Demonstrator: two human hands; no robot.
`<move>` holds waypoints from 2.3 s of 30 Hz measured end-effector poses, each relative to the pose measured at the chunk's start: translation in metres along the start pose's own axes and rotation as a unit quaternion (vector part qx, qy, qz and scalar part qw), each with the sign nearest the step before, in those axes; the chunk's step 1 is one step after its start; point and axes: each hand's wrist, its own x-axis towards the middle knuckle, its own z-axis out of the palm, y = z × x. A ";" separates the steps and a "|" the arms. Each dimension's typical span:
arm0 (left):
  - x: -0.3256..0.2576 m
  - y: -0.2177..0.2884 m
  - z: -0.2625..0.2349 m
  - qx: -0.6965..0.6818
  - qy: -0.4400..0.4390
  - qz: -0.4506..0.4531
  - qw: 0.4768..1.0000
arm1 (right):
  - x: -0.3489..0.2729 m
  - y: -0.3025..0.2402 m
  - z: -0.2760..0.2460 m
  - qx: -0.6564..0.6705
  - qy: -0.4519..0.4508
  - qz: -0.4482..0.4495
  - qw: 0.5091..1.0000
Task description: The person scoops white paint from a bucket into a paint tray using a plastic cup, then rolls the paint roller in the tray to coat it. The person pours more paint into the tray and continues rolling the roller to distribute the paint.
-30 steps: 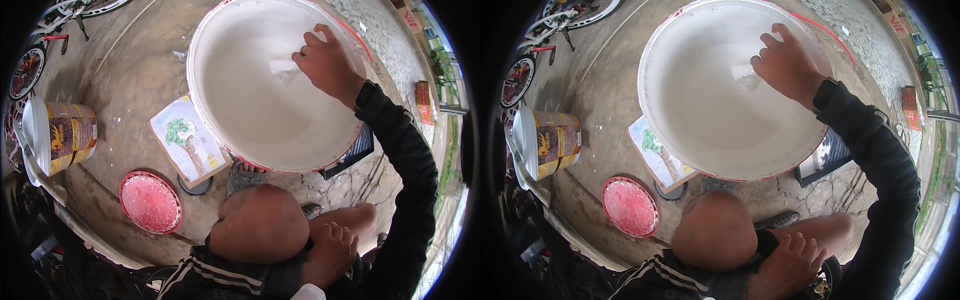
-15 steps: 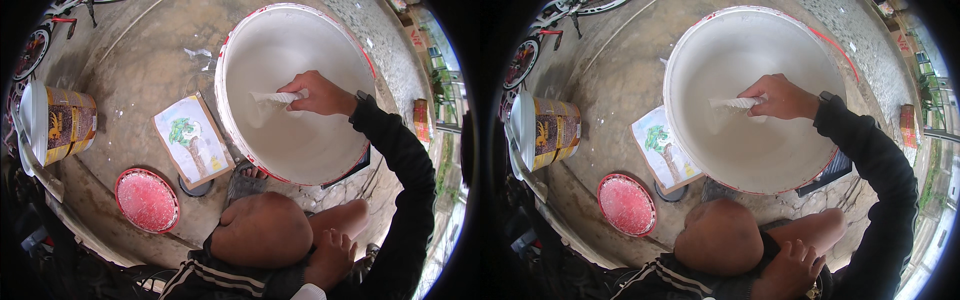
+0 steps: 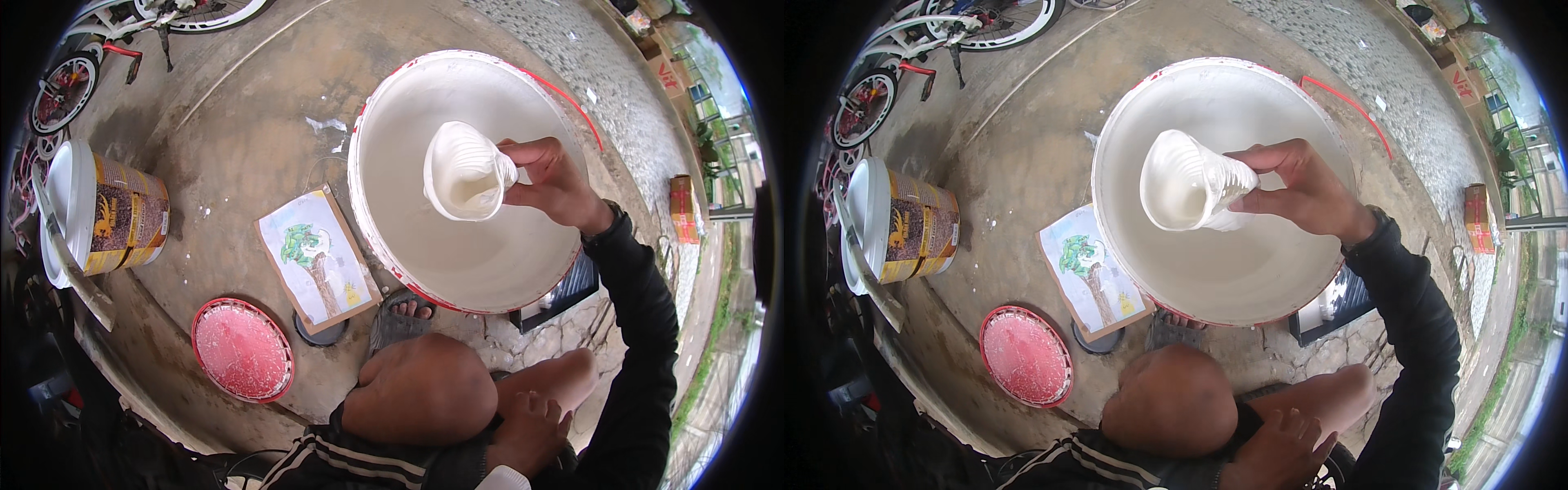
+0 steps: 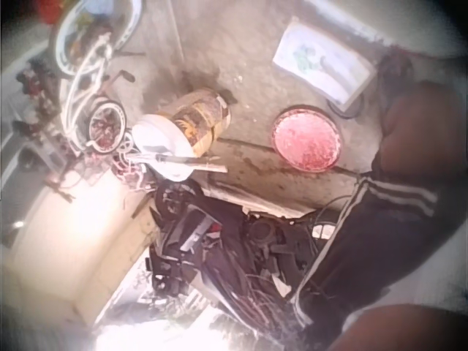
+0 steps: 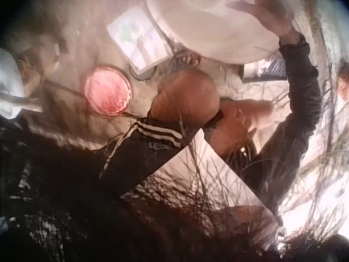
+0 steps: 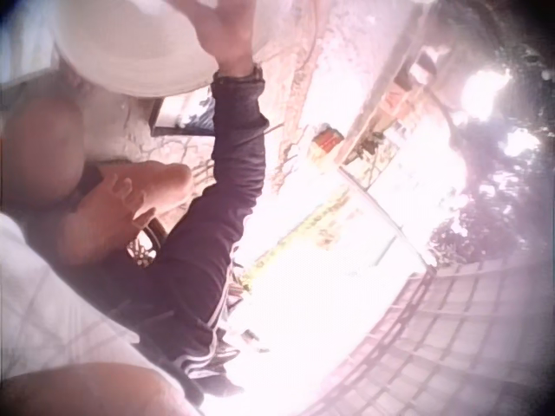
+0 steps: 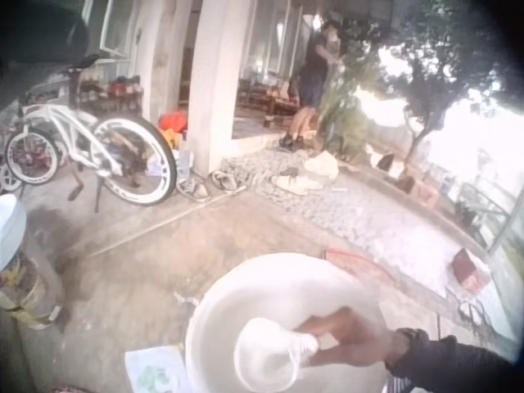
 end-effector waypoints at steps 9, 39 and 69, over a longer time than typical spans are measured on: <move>0.005 0.003 0.020 0.055 0.010 0.001 0.998 | -0.039 -0.030 -0.019 0.102 0.065 0.013 0.993; 0.029 0.027 0.049 0.054 -0.070 0.037 0.995 | -0.153 -0.012 -0.062 0.024 0.219 0.062 0.973; 0.029 0.028 0.047 0.071 -0.090 0.032 0.993 | -0.144 0.027 -0.048 0.161 0.277 -0.040 0.946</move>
